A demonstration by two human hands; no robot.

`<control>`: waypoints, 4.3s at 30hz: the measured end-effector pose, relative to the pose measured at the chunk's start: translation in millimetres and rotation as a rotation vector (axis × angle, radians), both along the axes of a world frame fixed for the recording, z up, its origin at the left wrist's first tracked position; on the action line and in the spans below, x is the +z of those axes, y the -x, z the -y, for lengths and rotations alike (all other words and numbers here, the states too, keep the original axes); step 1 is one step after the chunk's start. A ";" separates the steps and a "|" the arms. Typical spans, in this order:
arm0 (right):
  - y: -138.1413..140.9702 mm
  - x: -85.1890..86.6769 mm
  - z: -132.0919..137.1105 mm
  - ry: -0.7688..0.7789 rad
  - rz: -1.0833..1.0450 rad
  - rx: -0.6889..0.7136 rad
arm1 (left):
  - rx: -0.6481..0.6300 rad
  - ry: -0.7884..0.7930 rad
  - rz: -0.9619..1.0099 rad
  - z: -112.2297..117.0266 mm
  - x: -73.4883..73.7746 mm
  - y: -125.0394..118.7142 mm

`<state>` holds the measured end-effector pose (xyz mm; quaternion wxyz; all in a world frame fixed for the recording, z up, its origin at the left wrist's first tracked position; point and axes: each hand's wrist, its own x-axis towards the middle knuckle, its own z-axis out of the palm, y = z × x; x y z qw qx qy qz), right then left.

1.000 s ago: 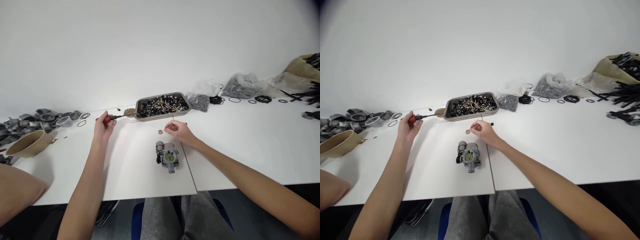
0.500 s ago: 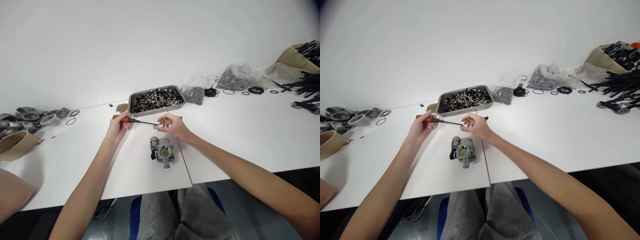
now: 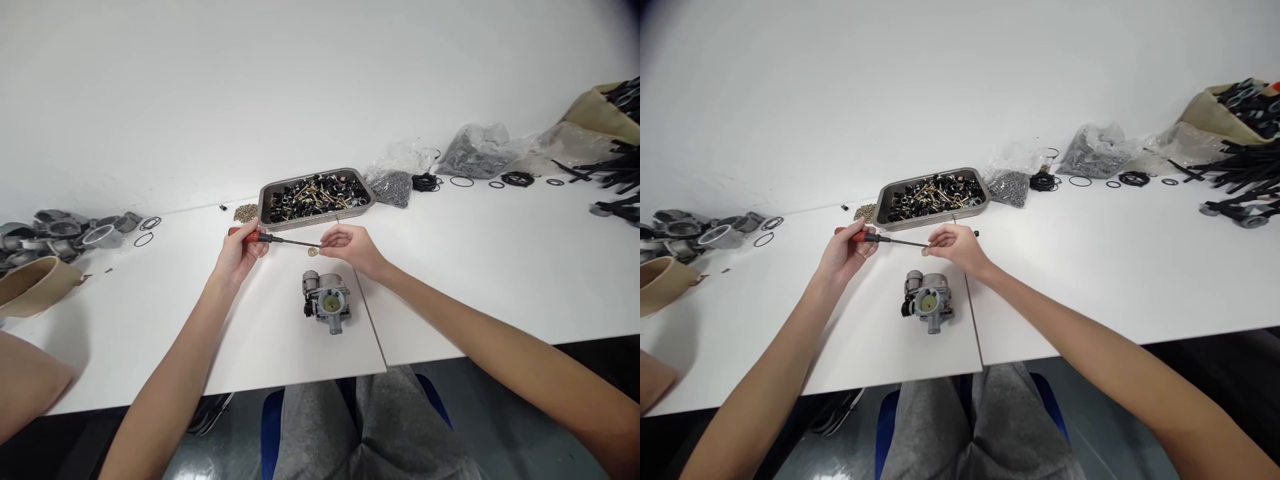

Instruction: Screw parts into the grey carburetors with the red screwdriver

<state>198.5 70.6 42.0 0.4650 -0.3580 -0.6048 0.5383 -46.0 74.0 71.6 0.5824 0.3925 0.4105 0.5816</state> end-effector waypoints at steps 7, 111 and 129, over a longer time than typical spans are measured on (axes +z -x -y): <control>-3.0 -2.9 -4.7 0.259 -0.249 0.050 | -0.009 -0.013 0.001 1.3 0.2 -0.9; -11.6 4.3 -10.6 -0.321 0.035 -0.023 | 0.343 -0.013 0.039 3.6 -0.5 -8.3; -15.4 40.2 30.1 -0.486 0.579 0.742 | 0.133 -0.441 -0.323 21.5 125.5 -12.9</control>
